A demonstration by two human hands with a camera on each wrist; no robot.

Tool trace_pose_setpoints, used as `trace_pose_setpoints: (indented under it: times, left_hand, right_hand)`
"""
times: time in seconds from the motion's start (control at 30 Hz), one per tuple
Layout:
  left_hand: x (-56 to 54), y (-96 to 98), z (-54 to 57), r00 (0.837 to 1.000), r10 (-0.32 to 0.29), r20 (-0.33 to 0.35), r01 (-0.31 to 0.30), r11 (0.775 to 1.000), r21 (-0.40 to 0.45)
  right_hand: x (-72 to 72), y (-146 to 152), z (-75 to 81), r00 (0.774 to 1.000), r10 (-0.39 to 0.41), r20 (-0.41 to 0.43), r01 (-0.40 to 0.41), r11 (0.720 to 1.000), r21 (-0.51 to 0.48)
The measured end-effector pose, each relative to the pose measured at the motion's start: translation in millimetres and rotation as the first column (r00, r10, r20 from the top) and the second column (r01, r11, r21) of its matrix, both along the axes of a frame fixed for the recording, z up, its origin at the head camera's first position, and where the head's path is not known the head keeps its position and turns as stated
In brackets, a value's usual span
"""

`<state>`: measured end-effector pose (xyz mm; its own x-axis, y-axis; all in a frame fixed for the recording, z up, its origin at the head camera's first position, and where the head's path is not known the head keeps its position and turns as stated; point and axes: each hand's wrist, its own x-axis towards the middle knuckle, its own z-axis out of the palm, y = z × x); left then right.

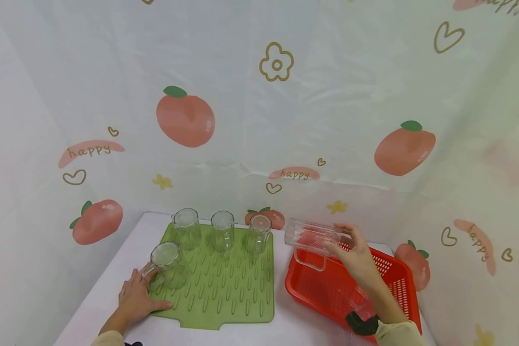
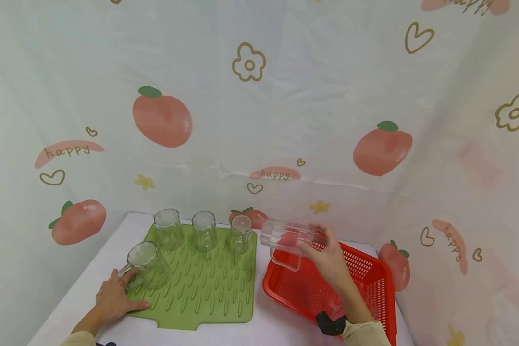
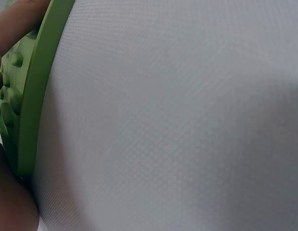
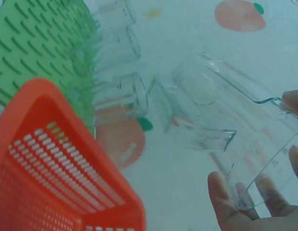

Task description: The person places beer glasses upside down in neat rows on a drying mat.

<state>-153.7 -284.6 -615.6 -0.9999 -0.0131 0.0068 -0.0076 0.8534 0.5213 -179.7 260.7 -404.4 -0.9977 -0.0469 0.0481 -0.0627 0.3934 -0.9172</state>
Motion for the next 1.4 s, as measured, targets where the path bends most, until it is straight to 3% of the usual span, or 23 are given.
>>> trace_pose_setpoints:
  times: [0.5,0.93,1.4]
  left_hand:
    - [0.0,0.0,1.5,1.0,0.0,0.0,0.0,1.0,-0.006]
    - [1.3,0.9,2.8,1.0,0.001,0.006,-0.001,1.0,0.006]
    - [1.3,2.4,4.3,1.0,0.004,0.009,-0.004,1.0,0.001]
  right_hand:
    - [-7.5,-31.0,-14.2,0.997,0.073,0.019,-0.066,0.966,-0.25]
    - [-13.5,-68.1,-32.9,0.991,0.13,0.028,-0.112,0.928,-0.355]
    - [-18.6,-98.9,-59.3,0.983,0.167,0.079,-0.123,0.91,-0.395]
